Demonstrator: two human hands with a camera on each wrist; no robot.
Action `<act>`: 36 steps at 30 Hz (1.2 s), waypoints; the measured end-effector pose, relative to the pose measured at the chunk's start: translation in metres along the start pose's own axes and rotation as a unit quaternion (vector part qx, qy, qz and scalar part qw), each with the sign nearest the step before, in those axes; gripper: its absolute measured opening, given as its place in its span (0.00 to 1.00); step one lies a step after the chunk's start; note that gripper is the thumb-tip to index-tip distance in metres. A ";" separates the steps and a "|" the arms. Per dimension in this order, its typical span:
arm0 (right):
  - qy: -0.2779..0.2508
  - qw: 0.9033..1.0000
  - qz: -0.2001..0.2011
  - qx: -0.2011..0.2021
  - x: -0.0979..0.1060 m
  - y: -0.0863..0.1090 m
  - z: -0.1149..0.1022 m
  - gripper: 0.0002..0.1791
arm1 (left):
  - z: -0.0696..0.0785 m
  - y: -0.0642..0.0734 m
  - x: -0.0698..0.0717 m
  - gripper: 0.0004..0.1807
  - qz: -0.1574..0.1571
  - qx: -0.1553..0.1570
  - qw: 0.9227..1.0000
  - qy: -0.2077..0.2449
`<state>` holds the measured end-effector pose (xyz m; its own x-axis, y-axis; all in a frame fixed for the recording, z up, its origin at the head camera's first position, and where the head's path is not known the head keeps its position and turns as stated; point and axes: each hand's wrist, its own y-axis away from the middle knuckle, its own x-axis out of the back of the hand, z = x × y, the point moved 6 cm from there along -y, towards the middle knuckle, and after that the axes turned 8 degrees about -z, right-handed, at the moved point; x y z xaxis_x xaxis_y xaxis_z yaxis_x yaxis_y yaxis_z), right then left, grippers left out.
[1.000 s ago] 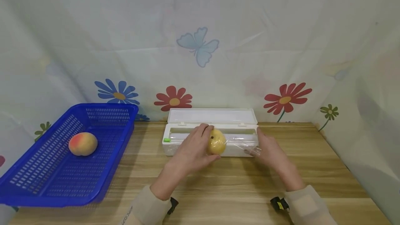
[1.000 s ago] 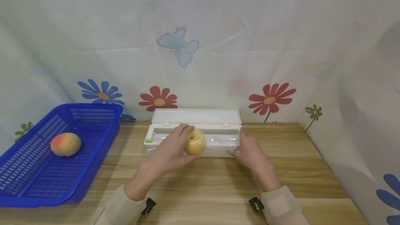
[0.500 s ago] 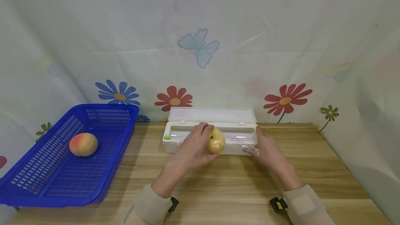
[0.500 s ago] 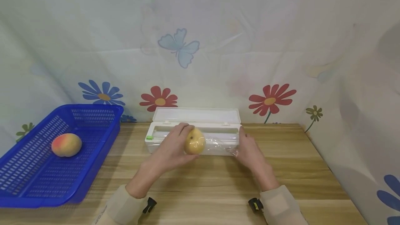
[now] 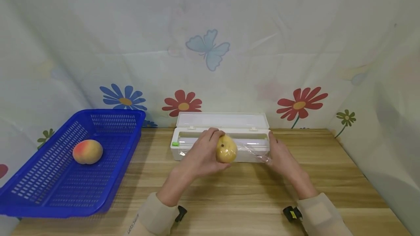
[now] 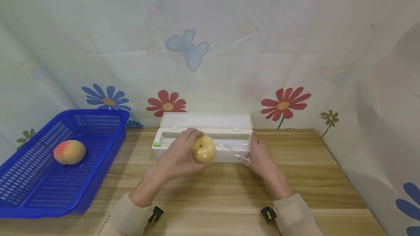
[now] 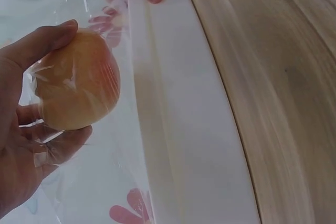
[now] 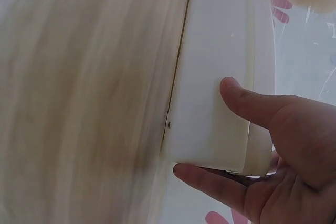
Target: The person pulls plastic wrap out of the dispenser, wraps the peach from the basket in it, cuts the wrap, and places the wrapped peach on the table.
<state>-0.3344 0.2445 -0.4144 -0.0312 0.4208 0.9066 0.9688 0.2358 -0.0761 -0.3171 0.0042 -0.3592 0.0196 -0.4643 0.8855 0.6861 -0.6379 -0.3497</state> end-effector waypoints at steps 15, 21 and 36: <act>-0.046 0.997 0.056 -0.013 0.010 -0.001 0.002 0.49 | 0.005 0.002 0.013 0.47 0.030 -0.013 0.999 0.000; -0.025 0.998 0.048 0.012 0.011 -0.002 -0.004 0.50 | 0.004 0.002 0.016 0.47 0.027 -0.002 1.000 0.005; 0.040 0.996 -0.027 0.074 0.024 -0.011 -0.010 0.37 | 0.002 0.003 0.013 0.47 0.015 -0.006 1.000 0.002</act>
<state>-0.3429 0.2436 -0.3878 -0.0573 0.3347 0.9406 0.9191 0.3856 -0.0813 -0.3137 -0.0025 -0.3477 0.0370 -0.4855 0.8734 0.6765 -0.6311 -0.3795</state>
